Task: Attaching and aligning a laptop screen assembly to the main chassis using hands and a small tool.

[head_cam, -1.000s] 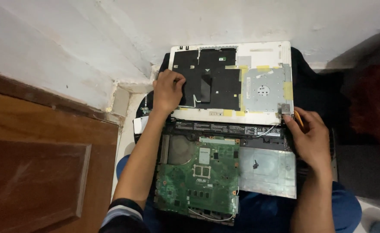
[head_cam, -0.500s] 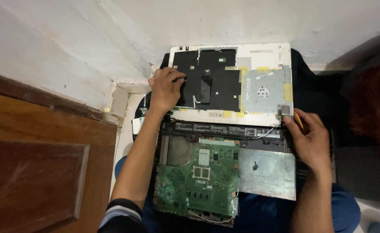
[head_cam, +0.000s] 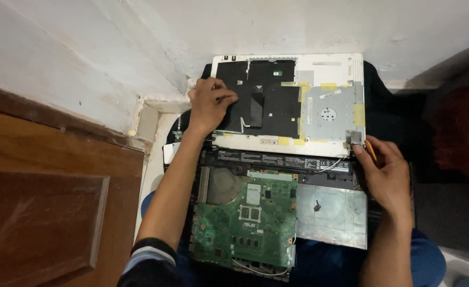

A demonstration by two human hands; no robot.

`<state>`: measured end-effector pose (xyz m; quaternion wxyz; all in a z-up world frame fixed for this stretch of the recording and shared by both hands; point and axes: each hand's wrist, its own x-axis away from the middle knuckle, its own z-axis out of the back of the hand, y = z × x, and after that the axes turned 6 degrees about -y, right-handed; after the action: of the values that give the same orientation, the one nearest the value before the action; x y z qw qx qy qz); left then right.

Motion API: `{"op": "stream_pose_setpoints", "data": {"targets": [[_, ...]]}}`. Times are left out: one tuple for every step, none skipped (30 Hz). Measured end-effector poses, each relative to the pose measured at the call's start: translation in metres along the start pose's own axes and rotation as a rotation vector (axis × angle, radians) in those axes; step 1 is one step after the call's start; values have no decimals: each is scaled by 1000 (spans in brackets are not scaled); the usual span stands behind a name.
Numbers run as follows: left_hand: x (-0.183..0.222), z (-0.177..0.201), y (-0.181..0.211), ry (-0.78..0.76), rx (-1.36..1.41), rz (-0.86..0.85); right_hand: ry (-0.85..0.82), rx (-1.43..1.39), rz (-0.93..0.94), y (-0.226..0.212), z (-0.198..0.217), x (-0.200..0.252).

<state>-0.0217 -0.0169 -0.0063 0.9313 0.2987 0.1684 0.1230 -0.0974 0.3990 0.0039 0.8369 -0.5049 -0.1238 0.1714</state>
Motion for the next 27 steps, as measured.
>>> {"op": "stream_pose_setpoints", "data": {"targets": [[0,0,-1,1,-1,1,-1,0,1,0,0,0],[0,-1,-2,-5,-75,-73,3,11,1,0,0,1],[-1,-1,-2,-10,-149,-148,10,21,3,0,0,1],[-1,-3,-6,-8,-150,-149,10,21,5,0,-1,0],[-2,-5,-8,8,-172,-202,9,35,14,0,0,1],[-3,-8,-10,24,-194,-256,8,50,23,0,1,1],[-4,-9,-11,24,-194,-257,9,50,23,1,1,1],[-4,-10,-12,9,-176,-195,8,60,29,2,1,1],[-6,-11,-12,-7,-158,-134,8,70,36,3,1,0],[-6,-8,-7,-7,-158,-137,11,69,36,2,1,0],[-6,-4,-3,-25,-50,-26,8,57,25,1,1,0],[-6,-2,2,-43,58,85,5,45,14,1,2,0],[-4,3,12,-47,58,82,8,44,10,4,1,-1],[-3,8,22,-6,83,85,18,25,20,7,0,-2],[-1,12,32,32,108,91,26,8,26,10,-1,-1],[6,11,52,25,109,91,28,7,19,12,-2,-4],[14,8,72,-8,50,-101,26,36,58,14,-1,-4],[21,6,93,-41,-8,-293,22,66,97,17,0,-4],[35,-21,101,-55,5,-297,30,73,80,22,1,-4],[50,-46,110,12,36,-521,58,81,97,27,1,-4],[65,-68,118,89,64,-739,80,87,121,31,-1,-6],[79,-75,138,84,72,-738,82,92,112,29,-2,-3],[91,-82,158,-35,59,-782,89,114,130,27,-4,-4],[103,-88,178,-154,46,-824,96,136,147,24,-5,-4],[108,-97,179,-152,47,-830,102,138,149,26,-4,-5],[113,-105,181,-158,32,-884,94,105,155,28,-3,-6],[119,-112,182,-168,15,-936,83,69,159,30,-3,-6]]}}
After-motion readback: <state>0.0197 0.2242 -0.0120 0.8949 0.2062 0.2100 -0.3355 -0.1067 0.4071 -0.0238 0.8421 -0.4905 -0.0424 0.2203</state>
